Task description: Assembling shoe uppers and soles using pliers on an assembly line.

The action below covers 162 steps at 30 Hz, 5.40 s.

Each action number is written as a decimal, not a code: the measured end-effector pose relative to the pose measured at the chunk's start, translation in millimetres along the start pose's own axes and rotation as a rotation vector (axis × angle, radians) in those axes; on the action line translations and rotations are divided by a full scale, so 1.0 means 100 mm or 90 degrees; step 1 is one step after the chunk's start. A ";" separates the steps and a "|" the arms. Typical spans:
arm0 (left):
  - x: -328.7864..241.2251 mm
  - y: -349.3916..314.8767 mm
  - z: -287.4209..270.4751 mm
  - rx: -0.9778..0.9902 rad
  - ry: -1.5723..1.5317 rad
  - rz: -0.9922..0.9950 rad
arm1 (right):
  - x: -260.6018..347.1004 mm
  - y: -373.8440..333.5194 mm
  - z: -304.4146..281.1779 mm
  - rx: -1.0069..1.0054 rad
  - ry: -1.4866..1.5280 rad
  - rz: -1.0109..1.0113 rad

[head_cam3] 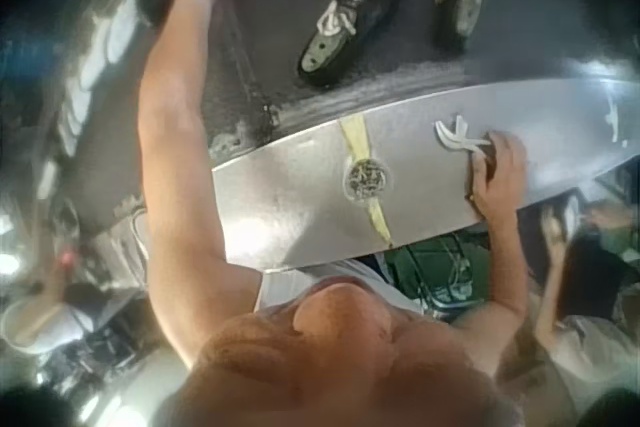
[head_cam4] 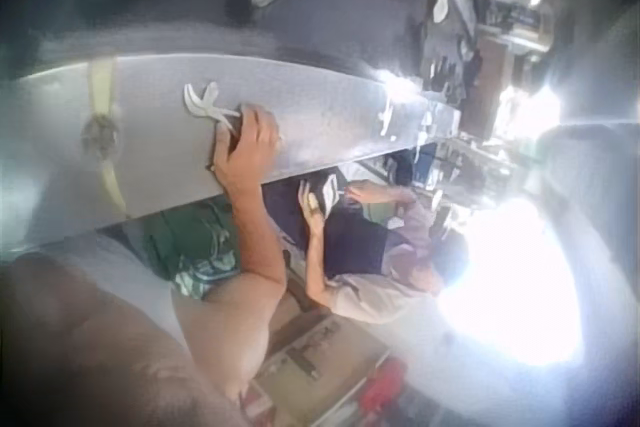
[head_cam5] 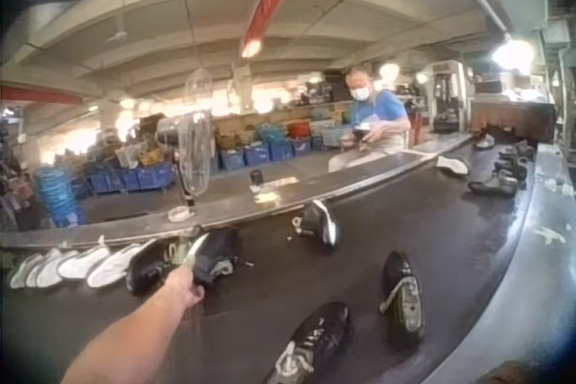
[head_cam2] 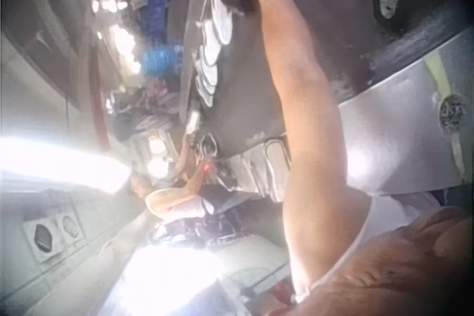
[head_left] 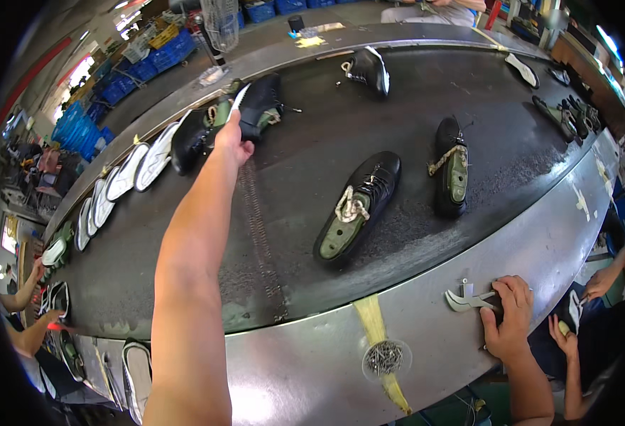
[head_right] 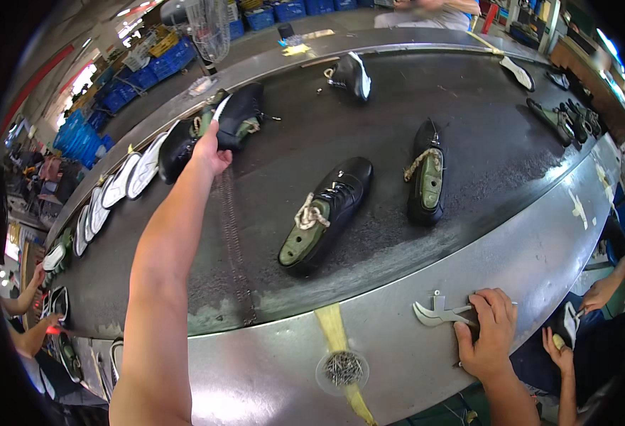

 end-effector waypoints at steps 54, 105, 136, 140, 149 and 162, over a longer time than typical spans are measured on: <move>2.54 -7.03 -2.43 0.670 -0.647 0.130 | 1.62 -3.33 -0.62 0.814 0.600 -0.009; 4.00 -6.78 -2.74 0.206 0.520 0.179 | 1.07 -3.48 0.14 0.794 0.345 0.089; 4.28 -5.76 -2.17 0.160 0.427 0.035 | 1.31 -3.41 0.08 0.749 0.303 -0.025; 4.02 -5.76 -2.05 0.066 0.593 0.153 | 1.44 -3.38 0.03 0.773 0.262 -0.033; 4.88 -4.78 -2.53 -0.294 0.277 -0.249 | 1.53 -3.47 -0.13 0.749 0.245 -0.066; 3.73 -6.53 -1.79 0.378 0.801 0.252 | 1.24 -3.67 -0.21 0.931 0.317 0.159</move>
Point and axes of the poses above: each hand's wrist, its own y-axis towards the middle knuckle, its own z-axis out of the palm, x = y × z, the point moved 3 cm from there along y, towards the middle knuckle, and after that the axes turned 3 degrees about x, right-handed, at the moved point
